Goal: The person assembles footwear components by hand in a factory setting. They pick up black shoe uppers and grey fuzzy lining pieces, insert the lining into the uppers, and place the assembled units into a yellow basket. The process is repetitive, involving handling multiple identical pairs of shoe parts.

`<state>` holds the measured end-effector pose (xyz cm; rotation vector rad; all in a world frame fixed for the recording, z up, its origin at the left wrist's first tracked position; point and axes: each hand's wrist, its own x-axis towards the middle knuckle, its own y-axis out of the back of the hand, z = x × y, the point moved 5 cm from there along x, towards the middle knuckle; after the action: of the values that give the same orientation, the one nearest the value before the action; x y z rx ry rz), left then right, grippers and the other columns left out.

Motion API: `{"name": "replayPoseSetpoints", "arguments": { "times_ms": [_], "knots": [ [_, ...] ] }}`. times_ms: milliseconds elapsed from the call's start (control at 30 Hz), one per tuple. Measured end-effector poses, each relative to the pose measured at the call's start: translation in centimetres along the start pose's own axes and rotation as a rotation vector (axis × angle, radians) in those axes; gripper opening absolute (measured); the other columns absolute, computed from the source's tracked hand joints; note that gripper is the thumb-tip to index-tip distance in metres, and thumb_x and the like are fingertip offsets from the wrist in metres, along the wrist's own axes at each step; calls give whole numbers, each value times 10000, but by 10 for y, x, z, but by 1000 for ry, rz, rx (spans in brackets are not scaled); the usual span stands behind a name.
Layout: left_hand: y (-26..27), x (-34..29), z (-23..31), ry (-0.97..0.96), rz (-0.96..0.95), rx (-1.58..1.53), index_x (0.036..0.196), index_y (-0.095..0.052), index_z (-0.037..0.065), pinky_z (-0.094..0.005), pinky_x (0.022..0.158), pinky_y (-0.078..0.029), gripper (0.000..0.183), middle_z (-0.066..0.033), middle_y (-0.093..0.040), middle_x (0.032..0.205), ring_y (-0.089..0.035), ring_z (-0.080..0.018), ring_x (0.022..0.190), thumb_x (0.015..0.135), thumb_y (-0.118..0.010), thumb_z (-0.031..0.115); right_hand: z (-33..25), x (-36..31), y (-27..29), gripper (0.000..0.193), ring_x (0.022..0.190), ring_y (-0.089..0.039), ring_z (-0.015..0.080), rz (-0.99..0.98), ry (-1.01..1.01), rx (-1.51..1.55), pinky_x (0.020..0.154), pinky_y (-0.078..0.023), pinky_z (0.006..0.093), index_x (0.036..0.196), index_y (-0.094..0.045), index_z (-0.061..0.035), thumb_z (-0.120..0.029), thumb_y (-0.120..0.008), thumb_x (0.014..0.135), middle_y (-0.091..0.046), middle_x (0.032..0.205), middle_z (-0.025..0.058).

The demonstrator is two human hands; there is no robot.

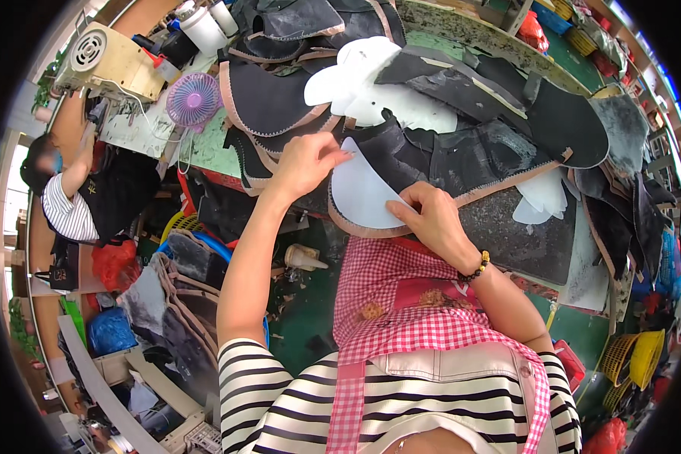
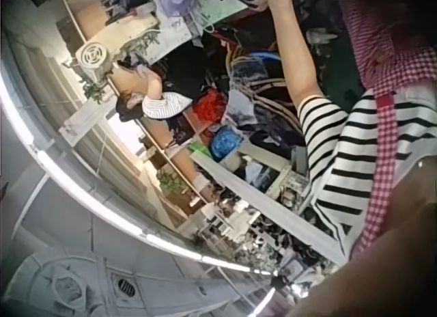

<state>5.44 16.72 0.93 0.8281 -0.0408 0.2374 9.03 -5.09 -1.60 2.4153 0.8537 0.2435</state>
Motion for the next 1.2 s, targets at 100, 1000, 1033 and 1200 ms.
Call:
{"name": "replayPoseSetpoints", "arguments": {
  "times_ms": [100,1000,1033,1200],
  "knots": [
    [-6,-3,-4,-52,49,25,768,-624,-9,-303,520,-412,235,-52,-515,557,-478,-147,507,779,-734,198,-2,0,-7,275,728,-619,313,-26,65,-137,642,-482,396,779,-640,34,-235,-697,769,-616,856,157],
    [-7,-25,55,52,177,-337,1037,-623,-22,-230,682,-510,317,-66,-670,866,-635,-105,768,830,-729,192,8,32,97,329,1065,-563,357,-39,341,-155,919,-442,401,1139,-581,2,-145,-527,850,-608,1115,200],
    [-10,-11,52,54,99,-318,1045,-640,-16,-251,677,-517,323,-92,-683,892,-649,-119,752,820,-733,196,16,50,90,336,1059,-563,363,-51,370,-157,917,-444,405,1140,-575,9,-152,-522,850,-605,1112,209],
    [-18,38,31,-116,213,198,1008,-651,-1,-371,735,-511,269,-176,-661,974,-652,-303,861,784,-694,142,65,157,60,368,1030,-558,403,-48,477,-488,907,-444,449,1156,-489,76,-104,-451,838,-573,1086,281]
  ]
}}
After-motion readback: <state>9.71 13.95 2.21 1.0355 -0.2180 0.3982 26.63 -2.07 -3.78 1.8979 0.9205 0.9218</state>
